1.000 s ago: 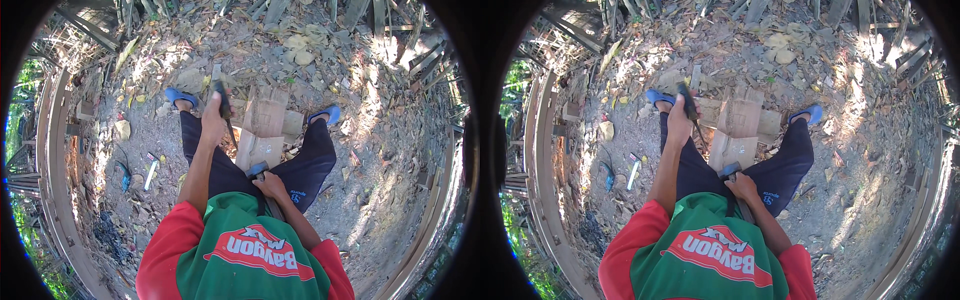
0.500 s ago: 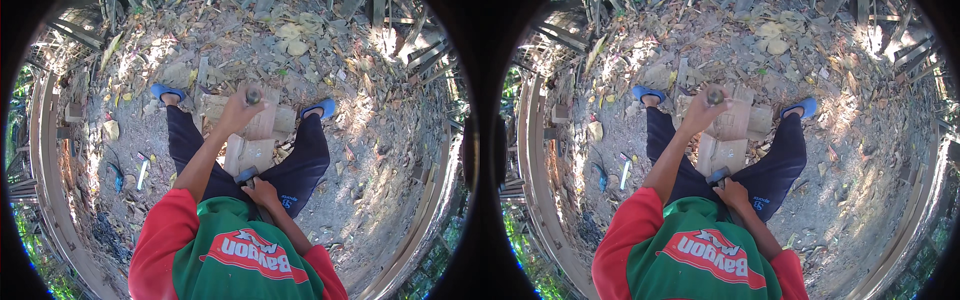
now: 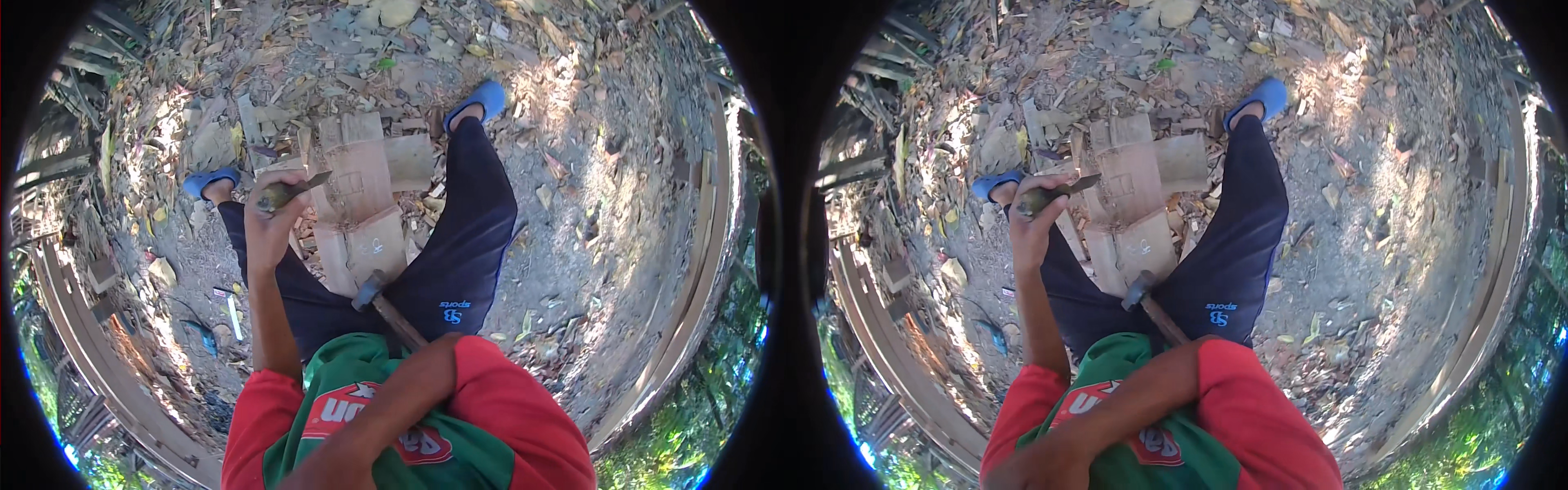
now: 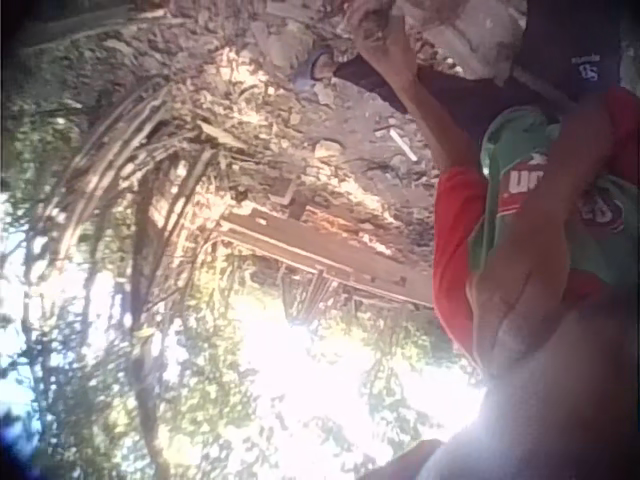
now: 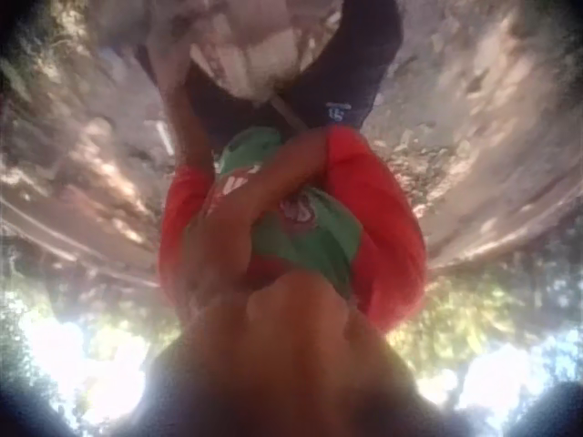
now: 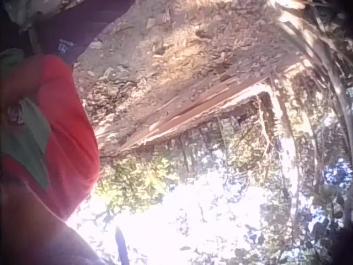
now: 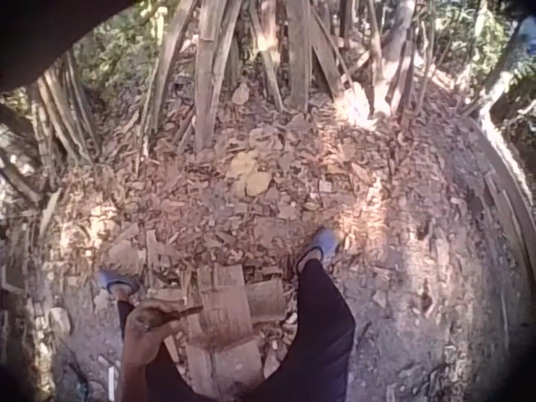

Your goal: The person carves a mortise into a wooden beam. They sit on the ground and use a hammer to strike a chisel into the wood, removing shavings.

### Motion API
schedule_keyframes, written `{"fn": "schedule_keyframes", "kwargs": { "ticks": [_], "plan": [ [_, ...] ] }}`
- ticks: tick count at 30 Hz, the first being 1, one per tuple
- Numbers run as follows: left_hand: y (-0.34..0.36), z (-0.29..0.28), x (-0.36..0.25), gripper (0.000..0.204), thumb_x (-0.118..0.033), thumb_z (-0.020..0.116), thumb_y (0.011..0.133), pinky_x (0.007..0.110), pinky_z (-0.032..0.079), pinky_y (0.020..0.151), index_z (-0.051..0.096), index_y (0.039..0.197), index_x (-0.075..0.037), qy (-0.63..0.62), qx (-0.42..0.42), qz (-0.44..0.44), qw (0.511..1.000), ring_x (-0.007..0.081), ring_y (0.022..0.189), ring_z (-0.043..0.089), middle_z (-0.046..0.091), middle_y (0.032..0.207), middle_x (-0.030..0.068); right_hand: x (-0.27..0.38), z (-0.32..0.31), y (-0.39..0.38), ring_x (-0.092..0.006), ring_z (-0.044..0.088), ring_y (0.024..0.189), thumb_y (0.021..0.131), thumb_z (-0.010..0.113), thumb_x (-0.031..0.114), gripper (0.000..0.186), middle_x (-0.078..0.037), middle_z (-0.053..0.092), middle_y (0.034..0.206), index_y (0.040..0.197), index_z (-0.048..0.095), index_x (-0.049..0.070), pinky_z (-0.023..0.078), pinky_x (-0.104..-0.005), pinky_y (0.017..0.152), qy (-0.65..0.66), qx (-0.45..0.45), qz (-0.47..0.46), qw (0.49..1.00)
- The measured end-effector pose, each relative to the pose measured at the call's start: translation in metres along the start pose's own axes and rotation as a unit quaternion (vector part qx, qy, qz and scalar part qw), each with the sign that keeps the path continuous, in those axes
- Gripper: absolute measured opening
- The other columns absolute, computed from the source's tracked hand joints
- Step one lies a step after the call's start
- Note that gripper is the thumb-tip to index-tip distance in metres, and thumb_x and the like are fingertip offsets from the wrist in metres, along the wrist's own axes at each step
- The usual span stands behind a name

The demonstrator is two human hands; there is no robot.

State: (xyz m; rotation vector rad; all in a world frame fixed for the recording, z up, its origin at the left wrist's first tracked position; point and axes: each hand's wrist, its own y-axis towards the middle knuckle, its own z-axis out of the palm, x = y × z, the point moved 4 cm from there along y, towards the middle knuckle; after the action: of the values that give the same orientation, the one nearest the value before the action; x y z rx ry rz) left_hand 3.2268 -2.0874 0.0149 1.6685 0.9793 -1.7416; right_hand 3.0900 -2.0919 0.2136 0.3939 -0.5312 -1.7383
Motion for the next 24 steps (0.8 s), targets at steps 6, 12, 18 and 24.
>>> {"fn": "schedule_keyframes", "kwargs": {
  "ticks": [6, 12, 18, 24],
  "plan": [
    [0.01, -0.005, -0.01, 0.026, 0.009, 0.064, 0.081, 0.029, 0.046, 0.091, 0.058, 0.104, -0.002, 0.075, 0.01, 0.034, 0.997, 0.0155, 0.103, 0.059, 0.063, 0.113, 0.0101, 0.033, -0.039, -0.018, -0.0227, 0.049, 0.055, 0.098, 0.047, 0.035, 0.04, -0.009, 0.048, 0.061, 0.078, 0.051, 0.0, 0.037, -0.0364, 0.053, -0.002, -0.08, 0.271, 0.959],
    [0.023, 0.013, 0.006, 0.025, 0.008, 0.064, 0.081, 0.028, 0.047, 0.089, 0.058, 0.103, -0.002, 0.001, 0.013, 0.027, 1.0, 0.0152, 0.101, 0.061, 0.065, 0.108, 0.0098, 0.042, 0.031, 0.016, -0.0259, 0.057, 0.07, 0.092, 0.06, 0.029, 0.03, -0.013, 0.06, 0.081, 0.1, 0.06, 0.0, 0.046, -0.0359, 0.066, -0.019, 0.154, 0.31, 0.938],
    [0.031, 0.02, 0.019, 0.026, 0.006, 0.065, 0.08, 0.027, 0.048, 0.086, 0.059, 0.103, -0.003, -0.01, 0.058, -0.012, 0.998, 0.013, 0.097, 0.061, 0.066, 0.105, 0.0082, 0.059, 0.002, -0.02, -0.0182, 0.058, 0.058, 0.096, 0.055, 0.033, 0.035, -0.006, 0.058, 0.066, 0.098, 0.063, -0.001, 0.047, -0.0285, 0.059, -0.022, 0.058, 0.232, 0.971],
    [0.043, 0.026, 0.032, 0.028, 0.007, 0.064, 0.079, 0.031, 0.048, 0.091, 0.057, 0.105, -0.003, 0.055, 0.156, -0.034, 0.986, 0.0168, 0.102, 0.062, 0.066, 0.108, 0.0102, 0.091, -0.13, -0.169, -0.0287, 0.066, 0.077, 0.088, 0.065, 0.029, 0.027, -0.014, 0.067, 0.085, 0.092, 0.065, 0.002, 0.051, -0.035, 0.07, -0.686, -0.258, 0.454, 0.507]
  ]
}}
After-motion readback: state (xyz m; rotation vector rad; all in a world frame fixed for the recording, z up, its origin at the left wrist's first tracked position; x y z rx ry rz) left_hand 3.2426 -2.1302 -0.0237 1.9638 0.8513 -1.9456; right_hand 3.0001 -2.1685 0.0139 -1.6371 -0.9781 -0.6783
